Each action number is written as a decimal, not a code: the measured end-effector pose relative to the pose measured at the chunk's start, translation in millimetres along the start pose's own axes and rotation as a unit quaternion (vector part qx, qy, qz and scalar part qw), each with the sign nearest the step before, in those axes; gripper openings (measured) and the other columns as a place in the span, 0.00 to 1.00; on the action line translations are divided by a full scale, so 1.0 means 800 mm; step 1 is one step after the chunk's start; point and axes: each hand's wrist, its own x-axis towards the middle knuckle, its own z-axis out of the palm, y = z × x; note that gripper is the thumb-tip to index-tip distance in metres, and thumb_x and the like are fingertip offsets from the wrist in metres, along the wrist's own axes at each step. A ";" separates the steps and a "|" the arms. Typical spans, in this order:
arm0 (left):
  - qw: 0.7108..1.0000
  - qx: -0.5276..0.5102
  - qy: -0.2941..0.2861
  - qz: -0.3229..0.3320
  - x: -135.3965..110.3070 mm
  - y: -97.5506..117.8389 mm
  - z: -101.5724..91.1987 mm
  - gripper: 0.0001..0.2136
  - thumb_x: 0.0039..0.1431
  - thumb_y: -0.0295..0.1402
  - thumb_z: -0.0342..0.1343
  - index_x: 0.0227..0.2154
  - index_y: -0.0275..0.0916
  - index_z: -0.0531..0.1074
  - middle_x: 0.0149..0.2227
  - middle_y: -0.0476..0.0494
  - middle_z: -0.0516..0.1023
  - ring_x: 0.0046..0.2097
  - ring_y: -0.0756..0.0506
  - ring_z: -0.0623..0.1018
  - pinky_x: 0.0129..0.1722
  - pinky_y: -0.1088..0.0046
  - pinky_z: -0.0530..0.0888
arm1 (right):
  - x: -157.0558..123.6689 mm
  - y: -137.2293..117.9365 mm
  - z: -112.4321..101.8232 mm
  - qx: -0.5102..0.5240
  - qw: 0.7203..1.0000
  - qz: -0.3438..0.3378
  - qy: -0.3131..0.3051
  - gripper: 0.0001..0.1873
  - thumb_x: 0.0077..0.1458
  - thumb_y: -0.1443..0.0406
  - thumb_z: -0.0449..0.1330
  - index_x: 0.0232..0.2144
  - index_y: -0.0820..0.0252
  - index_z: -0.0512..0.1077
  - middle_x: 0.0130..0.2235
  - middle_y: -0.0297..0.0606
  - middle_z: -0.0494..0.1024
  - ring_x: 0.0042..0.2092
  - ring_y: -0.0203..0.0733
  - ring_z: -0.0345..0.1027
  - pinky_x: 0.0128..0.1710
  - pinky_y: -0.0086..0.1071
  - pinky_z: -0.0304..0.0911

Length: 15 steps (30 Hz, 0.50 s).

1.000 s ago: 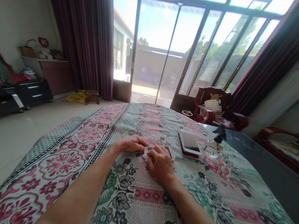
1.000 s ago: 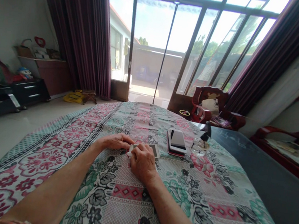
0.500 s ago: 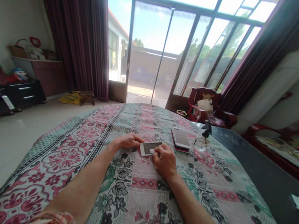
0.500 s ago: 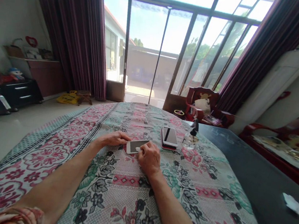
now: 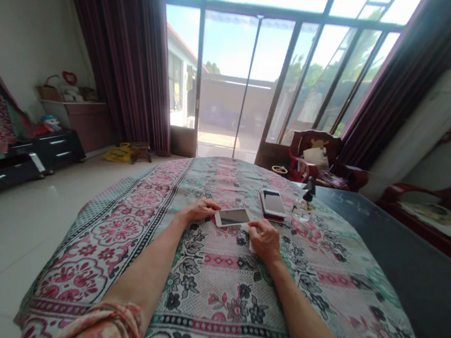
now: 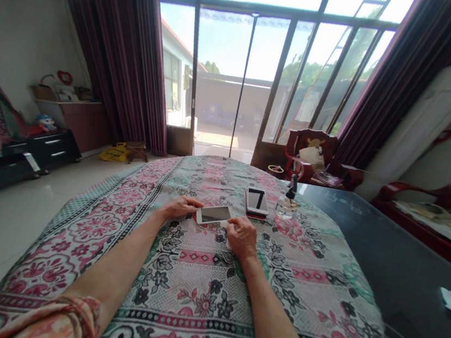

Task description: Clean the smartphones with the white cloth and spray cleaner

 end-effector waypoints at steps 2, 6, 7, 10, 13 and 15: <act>1.000 0.004 0.022 -0.004 -0.002 0.000 0.004 0.17 0.49 0.28 0.53 0.42 0.36 0.78 0.45 0.45 0.79 0.46 0.46 0.75 0.48 0.74 0.69 | 0.000 -0.001 0.001 -0.013 1.000 0.005 -0.008 0.12 0.49 0.68 0.53 0.28 0.59 0.77 0.32 0.38 0.78 0.35 0.41 0.71 0.40 0.30 0.61; 0.998 0.015 0.052 -0.013 -0.005 0.002 0.010 0.18 0.50 0.28 0.52 0.44 0.35 0.77 0.44 0.44 0.79 0.46 0.45 0.75 0.48 0.72 0.71 | -0.001 -0.001 0.003 -0.096 0.994 0.046 -0.016 0.12 0.51 0.66 0.53 0.28 0.58 0.78 0.34 0.40 0.79 0.37 0.42 0.70 0.40 0.31 0.60; 0.998 0.019 0.056 -0.013 -0.005 0.003 0.011 0.18 0.50 0.27 0.52 0.44 0.34 0.77 0.44 0.44 0.79 0.45 0.45 0.76 0.48 0.73 0.71 | -0.001 0.000 0.003 -0.104 0.993 0.049 -0.021 0.12 0.51 0.66 0.53 0.28 0.58 0.78 0.34 0.40 0.79 0.37 0.42 0.70 0.40 0.31 0.60; 0.998 0.031 0.063 -0.003 -0.008 0.005 0.011 0.17 0.49 0.27 0.52 0.42 0.35 0.78 0.43 0.44 0.80 0.46 0.45 0.76 0.48 0.73 0.71 | 0.001 0.002 0.003 -0.084 0.995 0.040 -0.042 0.12 0.51 0.67 0.54 0.29 0.57 0.78 0.34 0.38 0.80 0.37 0.41 0.70 0.40 0.30 0.59; 0.997 0.046 0.061 0.007 -0.011 0.007 0.010 0.16 0.48 0.27 0.52 0.40 0.37 0.78 0.44 0.45 0.79 0.47 0.45 0.76 0.49 0.72 0.71 | 0.004 0.002 0.002 -0.046 0.997 0.024 -0.061 0.12 0.51 0.68 0.54 0.29 0.57 0.78 0.33 0.37 0.80 0.37 0.41 0.70 0.41 0.29 0.59; 0.997 0.060 0.055 0.011 -0.014 0.012 0.009 0.15 0.50 0.30 0.54 0.41 0.38 0.77 0.44 0.46 0.79 0.47 0.44 0.75 0.48 0.72 0.71 | 0.006 0.002 0.002 -0.023 0.997 0.016 -0.066 0.12 0.51 0.68 0.54 0.29 0.57 0.78 0.34 0.37 0.80 0.38 0.41 0.71 0.42 0.29 0.59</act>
